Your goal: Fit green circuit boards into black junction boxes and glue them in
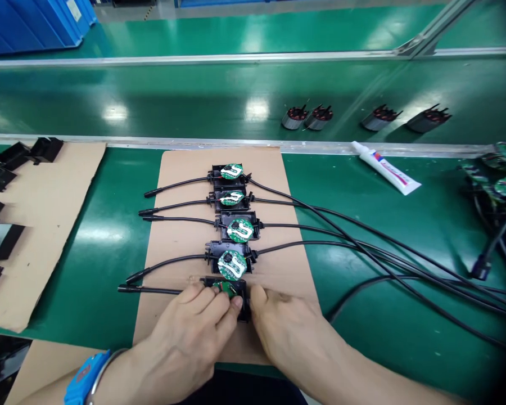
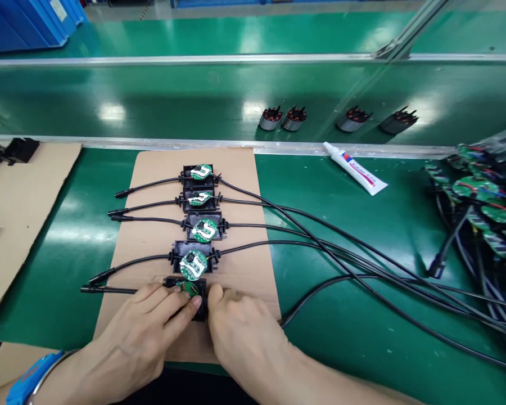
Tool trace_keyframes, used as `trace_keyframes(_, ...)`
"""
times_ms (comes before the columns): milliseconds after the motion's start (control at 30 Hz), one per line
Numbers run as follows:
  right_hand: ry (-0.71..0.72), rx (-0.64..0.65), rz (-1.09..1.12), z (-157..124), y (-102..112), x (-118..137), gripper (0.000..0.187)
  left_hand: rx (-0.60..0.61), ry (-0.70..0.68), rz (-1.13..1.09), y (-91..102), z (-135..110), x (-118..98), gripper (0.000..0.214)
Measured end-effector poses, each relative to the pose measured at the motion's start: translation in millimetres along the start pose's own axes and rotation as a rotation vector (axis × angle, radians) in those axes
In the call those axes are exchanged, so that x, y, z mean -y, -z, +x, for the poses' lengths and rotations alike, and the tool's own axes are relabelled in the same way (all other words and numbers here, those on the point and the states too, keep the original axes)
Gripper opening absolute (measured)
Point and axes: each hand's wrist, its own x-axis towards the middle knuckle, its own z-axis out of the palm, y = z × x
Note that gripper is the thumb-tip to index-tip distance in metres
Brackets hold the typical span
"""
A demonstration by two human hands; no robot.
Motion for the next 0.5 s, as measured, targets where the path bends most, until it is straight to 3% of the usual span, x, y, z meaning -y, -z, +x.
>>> trace_keyframes(133,-0.060,-0.184,-0.146,-1.5,-6.6,4.2,0.017,-0.076,0.009,0.024,-3.8,0.6,-4.5,0.056)
trace_keyframes(333,-0.032,-0.304,0.287,-4.1,-8.9,-9.2,0.015,-0.055,0.037,0.007,-13.3,-5.8,-4.0,0.063)
trace_keyframes(500,0.110,-0.407,0.471,-4.9,-12.3,-17.3,0.029,0.017,0.088,0.034,-1.9,3.1,-13.5,0.056)
